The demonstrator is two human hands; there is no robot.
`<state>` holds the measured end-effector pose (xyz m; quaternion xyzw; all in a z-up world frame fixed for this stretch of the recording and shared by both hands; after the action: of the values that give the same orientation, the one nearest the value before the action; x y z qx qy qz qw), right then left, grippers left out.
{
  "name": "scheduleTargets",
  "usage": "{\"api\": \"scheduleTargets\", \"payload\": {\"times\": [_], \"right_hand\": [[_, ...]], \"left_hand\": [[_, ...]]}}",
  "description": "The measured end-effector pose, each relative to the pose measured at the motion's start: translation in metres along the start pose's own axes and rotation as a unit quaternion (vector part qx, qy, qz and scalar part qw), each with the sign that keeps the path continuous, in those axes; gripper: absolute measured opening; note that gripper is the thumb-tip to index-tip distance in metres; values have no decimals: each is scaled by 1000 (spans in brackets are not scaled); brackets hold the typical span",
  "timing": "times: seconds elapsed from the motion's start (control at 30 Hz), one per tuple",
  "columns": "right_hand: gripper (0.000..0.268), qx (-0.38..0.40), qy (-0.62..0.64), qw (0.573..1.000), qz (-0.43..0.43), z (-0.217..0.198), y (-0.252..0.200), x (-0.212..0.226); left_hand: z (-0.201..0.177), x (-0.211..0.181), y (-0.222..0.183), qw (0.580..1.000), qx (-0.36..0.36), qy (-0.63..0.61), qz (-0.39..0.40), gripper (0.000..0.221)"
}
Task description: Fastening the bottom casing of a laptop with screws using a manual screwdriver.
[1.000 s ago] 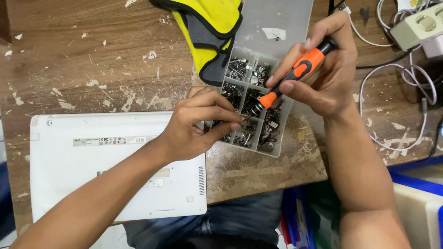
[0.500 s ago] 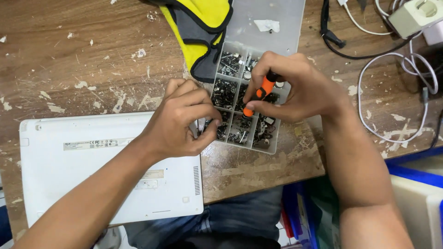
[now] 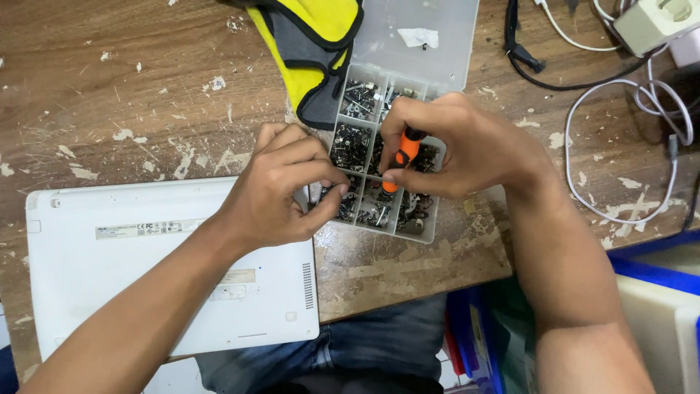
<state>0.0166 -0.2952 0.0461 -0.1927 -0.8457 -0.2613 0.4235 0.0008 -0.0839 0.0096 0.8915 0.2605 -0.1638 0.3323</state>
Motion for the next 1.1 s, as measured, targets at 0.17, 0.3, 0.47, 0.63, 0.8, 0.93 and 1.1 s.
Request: {"api": "scheduleTargets", "payload": {"times": [0.17,0.3,0.47,0.63,0.8,0.93,1.1], "right_hand": [[23,-33,12,999,-31,-1,-1,1],[20,-13,16,999,-37,3,2,3],[19,-12,8,999,-42,6,5,7],[14,3,-4,999,-45,11,6,4],[14,9,-27,998,-51,12,7,5],[15,12,-13,999,-36,14,7,4],[21,-17,30,997,-68,6,4,3]], "left_hand": [[1,4,-1,1000,-9,15,-18,5],[2,8,-3,999,-12,19,-35,2],[0,6,-2,999,-20,24,-37,2],[-1,5,-1,999,-21,20,-45,3],[0,6,-2,999,-15,19,-48,4],[0,6,-2,999,-17,17,-48,4],[-1,3,0,999,-17,6,-32,8]]}}
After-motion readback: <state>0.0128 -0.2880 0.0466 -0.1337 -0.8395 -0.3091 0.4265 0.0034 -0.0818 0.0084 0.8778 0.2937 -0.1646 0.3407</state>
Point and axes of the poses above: each hand's wrist, its own y-axis towards the middle knuckle, its own z-axis out of the palm, x = y × z, the point moved 4 cm from there along y, towards the middle knuckle, and after that the axes turned 10 degrees about y, right-handed, at the moved point
